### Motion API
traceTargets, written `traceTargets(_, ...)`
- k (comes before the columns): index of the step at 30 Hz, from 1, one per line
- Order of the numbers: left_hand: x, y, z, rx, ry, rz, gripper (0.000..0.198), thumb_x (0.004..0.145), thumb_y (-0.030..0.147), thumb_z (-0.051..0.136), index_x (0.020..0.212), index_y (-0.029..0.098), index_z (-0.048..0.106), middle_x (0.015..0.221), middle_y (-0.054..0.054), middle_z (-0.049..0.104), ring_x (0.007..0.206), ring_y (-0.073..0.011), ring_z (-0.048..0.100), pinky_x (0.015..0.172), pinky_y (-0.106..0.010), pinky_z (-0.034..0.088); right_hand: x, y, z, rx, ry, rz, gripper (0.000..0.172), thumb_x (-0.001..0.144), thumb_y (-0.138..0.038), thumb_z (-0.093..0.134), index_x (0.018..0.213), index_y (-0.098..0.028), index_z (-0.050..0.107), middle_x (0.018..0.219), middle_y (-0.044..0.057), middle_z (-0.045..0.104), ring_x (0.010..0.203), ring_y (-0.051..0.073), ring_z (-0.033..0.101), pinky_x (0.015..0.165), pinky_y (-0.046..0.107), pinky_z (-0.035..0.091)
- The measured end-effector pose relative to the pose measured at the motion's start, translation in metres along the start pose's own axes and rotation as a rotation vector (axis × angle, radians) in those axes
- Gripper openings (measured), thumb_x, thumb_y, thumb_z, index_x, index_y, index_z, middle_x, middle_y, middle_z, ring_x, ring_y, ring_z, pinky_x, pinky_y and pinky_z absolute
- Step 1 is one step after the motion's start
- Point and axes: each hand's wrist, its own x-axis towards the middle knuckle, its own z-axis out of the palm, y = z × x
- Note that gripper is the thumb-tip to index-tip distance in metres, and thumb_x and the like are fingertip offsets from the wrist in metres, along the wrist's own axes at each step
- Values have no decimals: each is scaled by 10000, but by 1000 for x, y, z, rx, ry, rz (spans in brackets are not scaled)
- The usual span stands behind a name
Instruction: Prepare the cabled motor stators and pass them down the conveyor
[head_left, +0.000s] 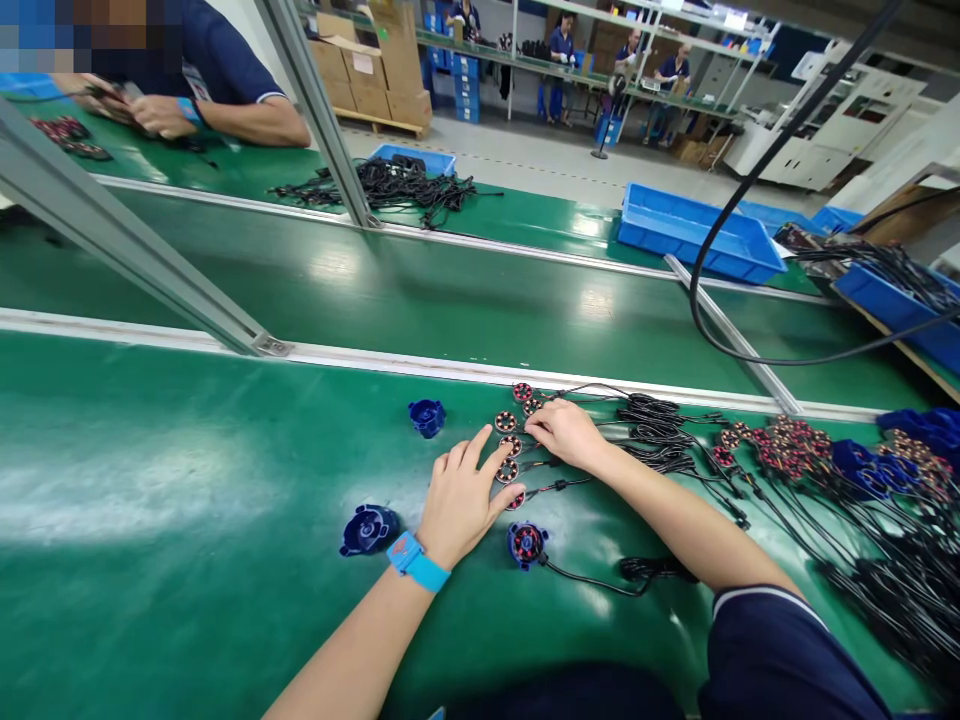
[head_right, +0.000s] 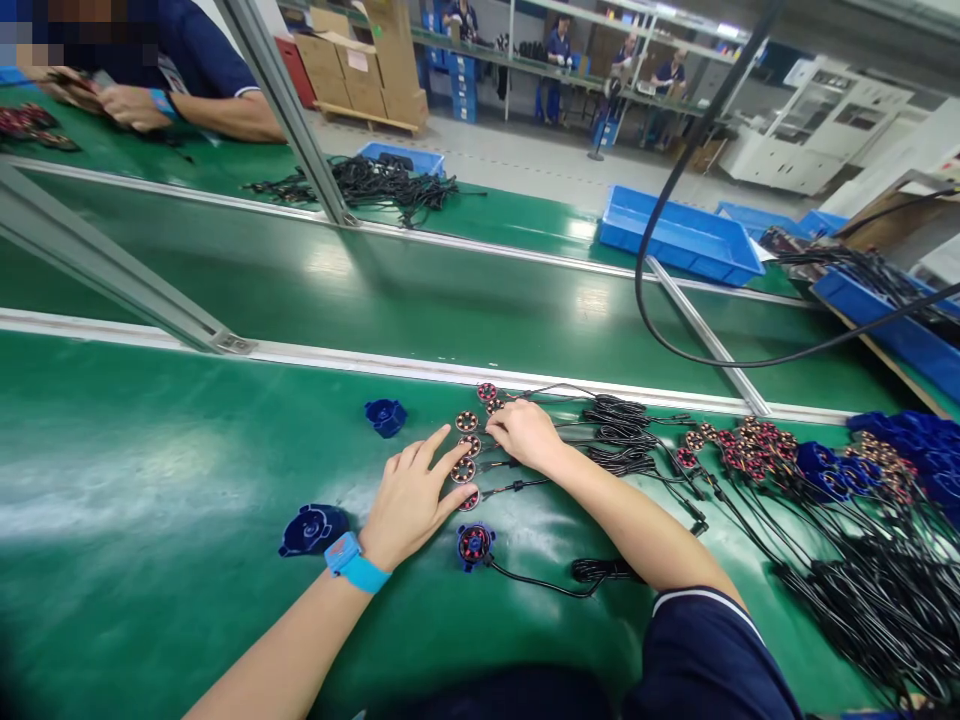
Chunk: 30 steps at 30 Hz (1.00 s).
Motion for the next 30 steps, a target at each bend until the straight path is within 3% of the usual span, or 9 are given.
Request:
traceTargets(8,0,-1,-1,-9,18,12,510,942,531,588,1367,250,579,1494,-145,462,1187,-347,537,868,-474,493,6,-6,2,47,50,-8,147,946,-245,630,951,-178,760,928,66,753,893,205,648,872,329,480)
traceTargets(17,-1,2,0,9,-16,5,532,945,537,581,1386,242,560,1518,-131,442,1201,-337,524,893,-470,479,-13,-1,-19,19,137,-18,166,951,-276,632,1009,-198,766,802,52,703,805,189,615,787,300,456)
traceTargets(26,-1,2,0,22,-12,4,540,942,544,583,1393,249,555,1498,-136,461,1200,-342,521,899,-474,463,-1,-15,-2,-91,63,-27,126,908,-294,695,912,-182,753,892,76,714,875,219,595,826,337,428)
traceTargets(30,-3,2,-7,-75,73,14,439,987,495,526,1334,234,589,1443,-129,514,1175,-322,532,895,-452,449,-26,-24,-21,0,170,-37,152,942,-305,654,946,-181,742,788,46,673,780,181,572,799,316,428)
